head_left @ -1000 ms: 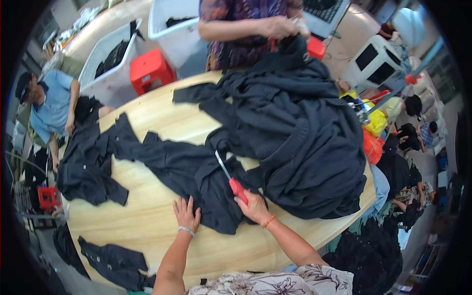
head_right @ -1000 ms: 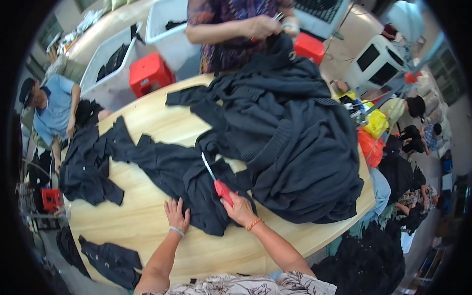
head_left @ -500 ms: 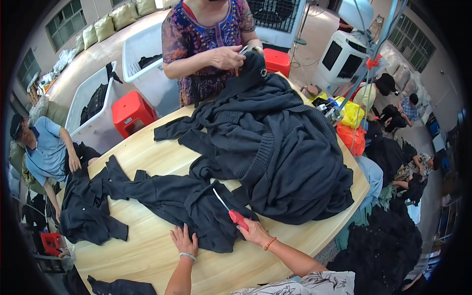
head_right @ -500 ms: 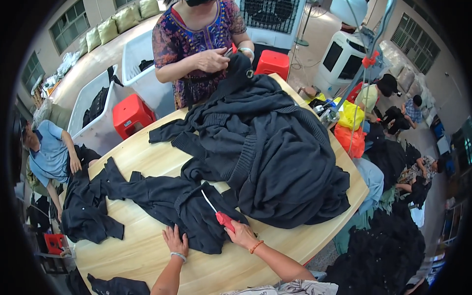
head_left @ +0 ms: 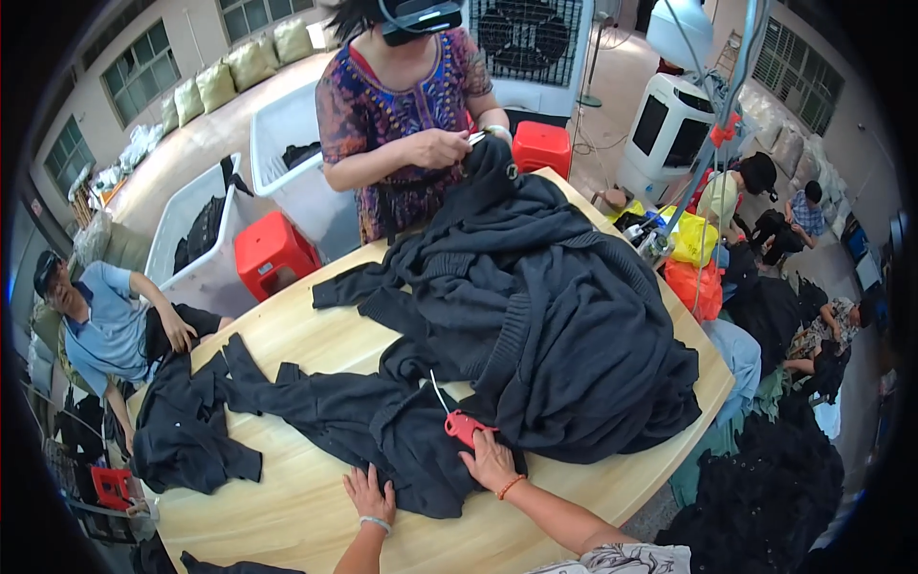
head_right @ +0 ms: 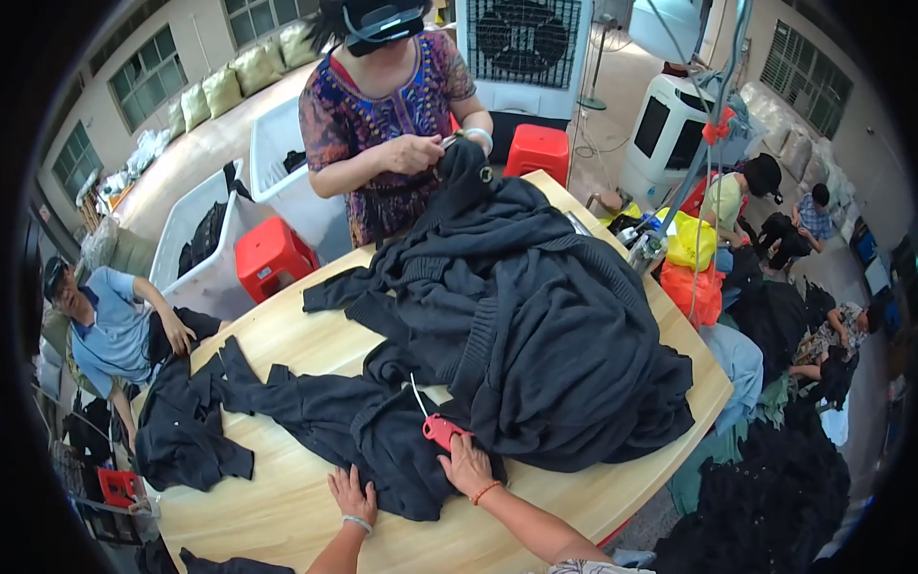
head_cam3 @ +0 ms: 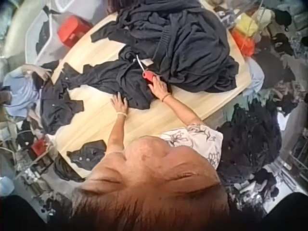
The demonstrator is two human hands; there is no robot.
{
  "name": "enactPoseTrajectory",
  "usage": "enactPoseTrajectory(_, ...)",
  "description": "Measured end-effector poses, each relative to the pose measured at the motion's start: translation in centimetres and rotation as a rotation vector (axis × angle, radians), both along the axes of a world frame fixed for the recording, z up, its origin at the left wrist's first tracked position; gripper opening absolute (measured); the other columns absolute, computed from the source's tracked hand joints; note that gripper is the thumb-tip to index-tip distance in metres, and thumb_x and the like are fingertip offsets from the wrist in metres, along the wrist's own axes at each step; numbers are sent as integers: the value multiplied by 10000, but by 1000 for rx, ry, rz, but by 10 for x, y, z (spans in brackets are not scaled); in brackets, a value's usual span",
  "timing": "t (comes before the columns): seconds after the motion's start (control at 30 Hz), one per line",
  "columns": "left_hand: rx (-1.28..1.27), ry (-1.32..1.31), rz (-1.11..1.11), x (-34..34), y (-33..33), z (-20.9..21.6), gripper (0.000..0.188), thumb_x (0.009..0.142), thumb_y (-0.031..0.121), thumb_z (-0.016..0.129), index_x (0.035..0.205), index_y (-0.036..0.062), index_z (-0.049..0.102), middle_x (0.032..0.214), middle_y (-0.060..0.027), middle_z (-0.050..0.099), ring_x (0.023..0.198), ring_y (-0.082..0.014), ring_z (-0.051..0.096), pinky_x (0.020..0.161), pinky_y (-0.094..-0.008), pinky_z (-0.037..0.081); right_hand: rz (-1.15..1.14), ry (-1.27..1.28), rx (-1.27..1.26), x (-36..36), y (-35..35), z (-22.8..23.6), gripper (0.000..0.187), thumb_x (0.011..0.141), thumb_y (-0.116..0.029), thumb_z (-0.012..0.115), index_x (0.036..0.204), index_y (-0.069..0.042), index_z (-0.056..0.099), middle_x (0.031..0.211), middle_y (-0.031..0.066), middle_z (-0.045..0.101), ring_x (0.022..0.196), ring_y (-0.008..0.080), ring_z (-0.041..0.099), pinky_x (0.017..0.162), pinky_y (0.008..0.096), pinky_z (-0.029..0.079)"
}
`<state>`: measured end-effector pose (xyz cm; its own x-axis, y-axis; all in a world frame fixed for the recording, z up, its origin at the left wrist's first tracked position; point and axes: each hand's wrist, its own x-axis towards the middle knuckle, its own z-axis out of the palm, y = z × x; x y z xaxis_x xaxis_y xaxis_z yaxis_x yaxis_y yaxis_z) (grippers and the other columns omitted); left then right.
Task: Trimming excess fabric and inspecting buttons on black garments using scissors in a manufacturing facility.
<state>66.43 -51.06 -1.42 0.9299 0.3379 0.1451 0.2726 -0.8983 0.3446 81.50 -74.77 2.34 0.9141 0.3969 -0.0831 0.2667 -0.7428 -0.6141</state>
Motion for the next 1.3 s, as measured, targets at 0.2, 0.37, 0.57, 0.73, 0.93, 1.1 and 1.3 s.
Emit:
enactPoseTrajectory(0.2, -16, -82, 43, -2, 6, 5, 527, 808, 215, 665, 1285, 56, 506, 1266, -263, 481, 1233, -429, 411, 1075, -531, 271, 3, -37, 93, 0, -1, 1, 412, 842, -273, 660, 1113, -24, 475, 1063, 203, 518, 832, 411, 607, 701, 474, 515)
enactPoseTrajectory(0.37, -552, -238, 253, 0, 5, 29, 156, 832, 53, 665, 975, -8, 646, 839, -120, 626, 712, -181, 590, 649, -297, 484, -2, -17, 95, 6, -5, -1, 408, 849, -280, 653, 1110, -22, 476, 1073, 195, 510, 836, 403, 612, 710, 465, 518)
enactPoseTrajectory(0.57, -580, -219, 294, 32, -36, 88, 294, 827, 127, 740, 610, 25, 569, 517, 48, 486, 498, -33, 391, 462, -208, 313, 9, -9, 92, 11, -5, -3, 402, 850, -283, 652, 1106, -26, 480, 1074, 190, 507, 838, 403, 615, 720, 469, 521)
enactPoseTrajectory(0.73, -880, -179, 189, 55, -71, 106, 183, 830, 101, 732, 730, 8, 610, 586, 43, 539, 534, -25, 441, 494, -187, 363, 7, 5, 111, 6, -6, -7, 421, 847, -310, 656, 1126, -43, 488, 1099, 188, 516, 859, 419, 607, 740, 485, 513)
enactPoseTrajectory(0.93, -1202, -264, -181, 71, -99, 195, 136, 841, -14, 653, 975, -10, 667, 907, -68, 667, 788, -105, 597, 712, -211, 470, 14, 48, 79, 2, -2, -8, 421, 842, -322, 662, 1104, -46, 482, 1117, 203, 510, 835, 436, 613, 725, 499, 514)
enactPoseTrajectory(1.1, -1306, -361, -592, 70, -124, 316, 441, 936, 312, 495, 1145, -60, 604, 1096, -200, 646, 1035, -291, 564, 889, -398, 461, -6, -10, 115, 7, -14, -6, 416, 856, -315, 641, 1132, -48, 479, 1110, 190, 512, 857, 424, 609, 724, 497, 506)
enactPoseTrajectory(1.3, -1375, -461, -1055, 47, -121, 394, 555, 945, 416, 504, 1372, 64, 465, 1380, -257, 439, 1252, -436, 390, 987, -587, 377, 15, -27, 112, 13, -2, -6, 447, 855, -315, 646, 1166, -46, 470, 1120, 189, 513, 842, 429, 605, 730, 513, 494)
